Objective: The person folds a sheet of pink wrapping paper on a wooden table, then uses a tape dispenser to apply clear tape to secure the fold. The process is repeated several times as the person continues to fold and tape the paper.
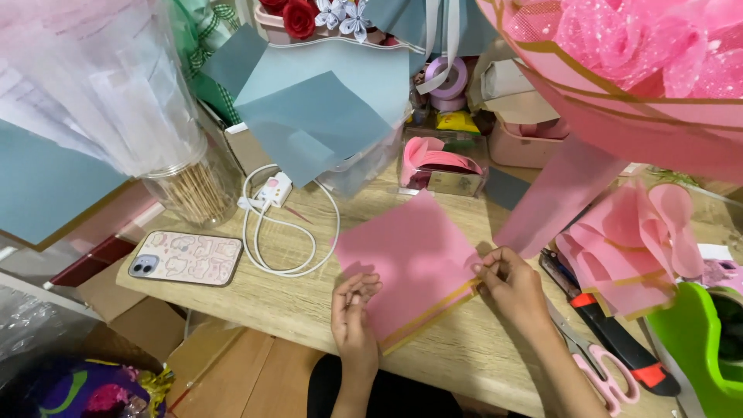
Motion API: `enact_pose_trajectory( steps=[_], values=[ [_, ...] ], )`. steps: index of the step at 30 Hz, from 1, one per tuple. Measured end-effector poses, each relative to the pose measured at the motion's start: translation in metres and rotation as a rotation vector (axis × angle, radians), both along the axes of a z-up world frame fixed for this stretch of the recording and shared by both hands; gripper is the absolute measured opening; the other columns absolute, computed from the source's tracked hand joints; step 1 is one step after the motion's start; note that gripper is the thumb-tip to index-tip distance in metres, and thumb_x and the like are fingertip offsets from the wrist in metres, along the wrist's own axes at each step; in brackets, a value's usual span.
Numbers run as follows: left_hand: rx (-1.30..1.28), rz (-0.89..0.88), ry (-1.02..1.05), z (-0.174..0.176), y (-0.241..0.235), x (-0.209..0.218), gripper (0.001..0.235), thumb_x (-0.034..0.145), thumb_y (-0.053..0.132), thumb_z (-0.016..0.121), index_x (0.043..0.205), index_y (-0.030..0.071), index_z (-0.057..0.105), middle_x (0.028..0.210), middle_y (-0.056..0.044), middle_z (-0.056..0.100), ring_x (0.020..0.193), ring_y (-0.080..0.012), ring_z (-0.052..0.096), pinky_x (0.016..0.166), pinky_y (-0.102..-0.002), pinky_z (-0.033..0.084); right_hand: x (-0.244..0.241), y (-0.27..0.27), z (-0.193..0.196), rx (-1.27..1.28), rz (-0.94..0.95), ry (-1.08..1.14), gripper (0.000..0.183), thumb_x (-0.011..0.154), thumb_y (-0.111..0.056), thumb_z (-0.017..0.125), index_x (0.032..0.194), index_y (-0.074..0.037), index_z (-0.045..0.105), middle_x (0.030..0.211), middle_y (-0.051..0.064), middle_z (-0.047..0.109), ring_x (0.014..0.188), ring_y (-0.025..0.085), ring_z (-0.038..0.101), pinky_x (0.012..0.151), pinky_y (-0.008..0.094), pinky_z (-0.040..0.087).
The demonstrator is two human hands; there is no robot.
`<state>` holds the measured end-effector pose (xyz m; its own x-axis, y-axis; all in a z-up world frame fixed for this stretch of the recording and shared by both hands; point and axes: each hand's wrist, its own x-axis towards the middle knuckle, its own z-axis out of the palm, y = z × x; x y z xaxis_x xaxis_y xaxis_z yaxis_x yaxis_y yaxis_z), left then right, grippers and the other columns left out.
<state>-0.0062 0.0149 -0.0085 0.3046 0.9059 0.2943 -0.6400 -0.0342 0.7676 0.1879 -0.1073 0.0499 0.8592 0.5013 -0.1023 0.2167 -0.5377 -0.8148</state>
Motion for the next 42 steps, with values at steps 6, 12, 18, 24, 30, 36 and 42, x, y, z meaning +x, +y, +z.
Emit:
enact_pose_trajectory(
  steps=[6,12,18,24,30,36,42],
  values=[
    [0.051,0.076,0.123,0.000,-0.006,0.002,0.029,0.098,0.004,0.039,0.119,-0.001,0.059,0.114,-0.017,0.068,0.105,-0.0254,0.067,0.098,-0.037,0.056,0.010,-0.006,-0.019,-0.042,0.073,-0.399,0.022,0.091,-0.034,0.071,0.090,-0.012,0.066,0.101,0.004,0.053,0.096,0.022,0.052,0.081,0.037,0.045],
    [0.039,0.041,0.196,-0.003,-0.008,0.004,0.030,0.099,0.008,0.043,0.123,-0.001,0.058,0.116,-0.016,0.068,0.111,-0.0256,0.067,0.100,-0.037,0.055,-0.009,0.005,-0.004,0.042,0.164,-0.310,0.007,0.089,-0.012,0.069,0.085,-0.012,0.064,0.087,0.001,0.066,0.069,0.013,0.054,0.062,0.028,0.042],
    [0.065,0.028,0.173,0.006,-0.006,0.004,0.028,0.099,0.008,0.043,0.120,0.000,0.059,0.113,-0.014,0.067,0.105,-0.0226,0.066,0.097,-0.034,0.053,-0.018,0.015,-0.008,-0.141,0.224,-0.883,0.012,0.085,-0.009,0.072,0.086,0.000,0.064,0.097,0.011,0.053,0.089,0.031,0.049,0.075,0.045,0.045],
    [0.047,-0.022,0.164,0.001,-0.003,0.007,0.031,0.095,0.006,0.046,0.122,0.000,0.061,0.113,-0.014,0.070,0.106,-0.0244,0.068,0.098,-0.036,0.055,-0.031,0.021,-0.014,-0.093,0.362,-0.745,0.006,0.082,0.000,0.067,0.086,0.003,0.064,0.102,0.012,0.062,0.099,0.031,0.057,0.089,0.045,0.049],
    [-0.005,-0.105,0.381,0.018,-0.004,0.000,0.030,0.092,0.007,0.049,0.114,0.009,0.068,0.116,-0.007,0.071,0.114,-0.0182,0.066,0.103,-0.032,0.049,-0.043,0.027,-0.025,0.172,0.328,-0.269,0.015,0.080,-0.015,0.078,0.073,-0.012,0.065,0.156,0.017,0.045,0.149,0.029,0.039,0.103,0.040,0.048],
    [0.255,-0.074,0.583,0.007,0.012,0.009,0.031,0.086,0.012,0.057,0.115,0.010,0.069,0.117,-0.005,0.070,0.113,-0.0197,0.064,0.101,-0.034,0.048,-0.036,0.037,-0.041,0.223,0.376,-0.077,0.013,0.070,-0.008,0.089,0.072,-0.014,0.078,0.161,0.016,0.039,0.155,0.024,0.026,0.124,0.040,0.011],
    [0.199,-0.100,0.811,0.024,0.018,0.016,0.057,0.088,0.046,0.064,0.136,0.017,0.057,0.103,-0.006,0.074,0.097,-0.0212,0.071,0.084,-0.036,0.055,-0.042,0.034,-0.029,0.225,0.472,0.111,0.014,0.072,-0.009,0.090,0.073,-0.017,0.079,0.167,0.008,0.031,0.158,0.032,0.005,0.122,0.058,-0.002]
  ],
)
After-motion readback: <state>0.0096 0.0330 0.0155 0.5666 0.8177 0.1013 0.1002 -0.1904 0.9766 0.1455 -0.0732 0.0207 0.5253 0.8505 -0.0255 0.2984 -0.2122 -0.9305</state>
